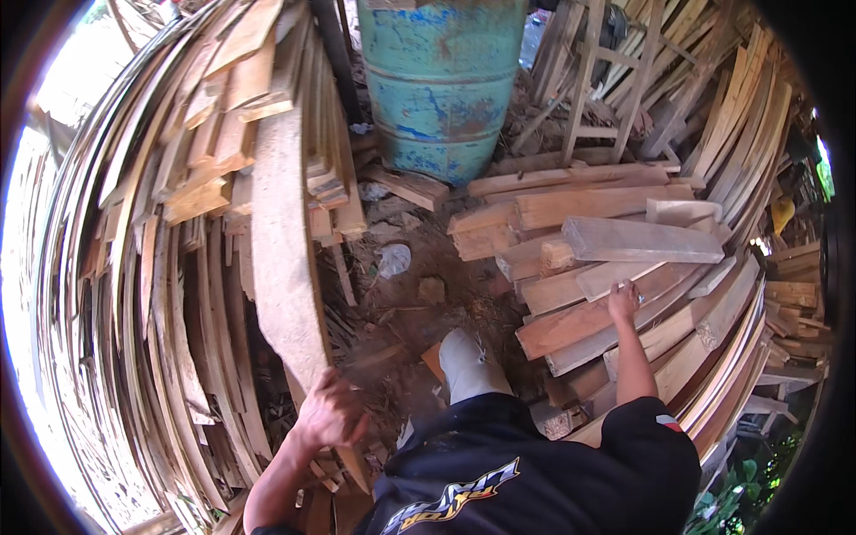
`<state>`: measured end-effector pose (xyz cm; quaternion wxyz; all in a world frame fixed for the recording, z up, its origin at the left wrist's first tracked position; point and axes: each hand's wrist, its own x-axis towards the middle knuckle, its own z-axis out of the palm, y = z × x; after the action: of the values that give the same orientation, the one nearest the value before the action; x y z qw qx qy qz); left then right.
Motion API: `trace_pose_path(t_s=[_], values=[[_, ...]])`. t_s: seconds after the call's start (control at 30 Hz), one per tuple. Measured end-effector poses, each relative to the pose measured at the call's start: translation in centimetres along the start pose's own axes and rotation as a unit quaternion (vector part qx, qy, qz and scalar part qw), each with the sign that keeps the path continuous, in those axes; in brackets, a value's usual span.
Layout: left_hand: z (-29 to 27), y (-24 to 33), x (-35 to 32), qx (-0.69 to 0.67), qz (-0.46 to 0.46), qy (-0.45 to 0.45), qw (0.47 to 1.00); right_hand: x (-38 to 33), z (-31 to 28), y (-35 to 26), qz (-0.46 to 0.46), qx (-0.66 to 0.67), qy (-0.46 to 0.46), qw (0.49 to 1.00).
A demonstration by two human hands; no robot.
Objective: The person repeatedly picks up long wooden planks from a large pile, turns them over, and places them back into the stack. The task involves handling the wood by hand without using any tools.
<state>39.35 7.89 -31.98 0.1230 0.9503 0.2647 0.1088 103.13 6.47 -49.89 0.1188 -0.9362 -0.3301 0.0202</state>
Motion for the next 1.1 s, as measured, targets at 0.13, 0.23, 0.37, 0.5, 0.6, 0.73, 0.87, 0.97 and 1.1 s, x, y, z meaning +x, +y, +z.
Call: trace_pose_path(t_s=[0.13,0.23,0.37,0.5,0.6,0.73,0.87,0.97,1.1], values=[[0.0,0.1,0.3,0.006,-0.025,-0.044,0.999,-3.0,5.9,6.9,0.056,0.006,-0.050,0.997],[-0.2,0.3,1.1,0.018,-0.029,-0.062,0.997,-6.2,9.0,8.4,-0.052,0.016,0.084,0.995],[0.4,-0.1,1.1,0.045,-0.025,-0.085,0.995,-6.8,8.6,7.9,0.008,-0.030,-0.006,1.000],[0.5,0.0,1.4,0.043,-0.042,-0.086,0.994,-5.9,7.6,7.2,0.023,0.017,-0.055,0.998],[1.1,-0.8,0.3,0.028,-0.033,-0.107,0.993,-5.5,7.6,7.6,0.031,0.060,-0.105,0.992],[1.1,-0.9,0.2,0.060,-0.024,-0.126,0.990,-4.4,7.9,7.4,-0.068,0.047,-0.112,0.990],[0.2,-1.4,0.4,0.051,-0.022,-0.129,0.990,-3.0,7.5,7.1,-0.091,0.119,-0.144,0.978],[-3.8,-1.5,5.8,-0.043,-0.145,-0.103,0.983,1.1,9.0,6.9,-0.036,0.128,-0.256,0.957],[-7.7,-8.6,16.9,-0.017,-0.110,-0.034,0.993,5.8,5.9,1.7,0.165,0.042,-0.042,0.985]])
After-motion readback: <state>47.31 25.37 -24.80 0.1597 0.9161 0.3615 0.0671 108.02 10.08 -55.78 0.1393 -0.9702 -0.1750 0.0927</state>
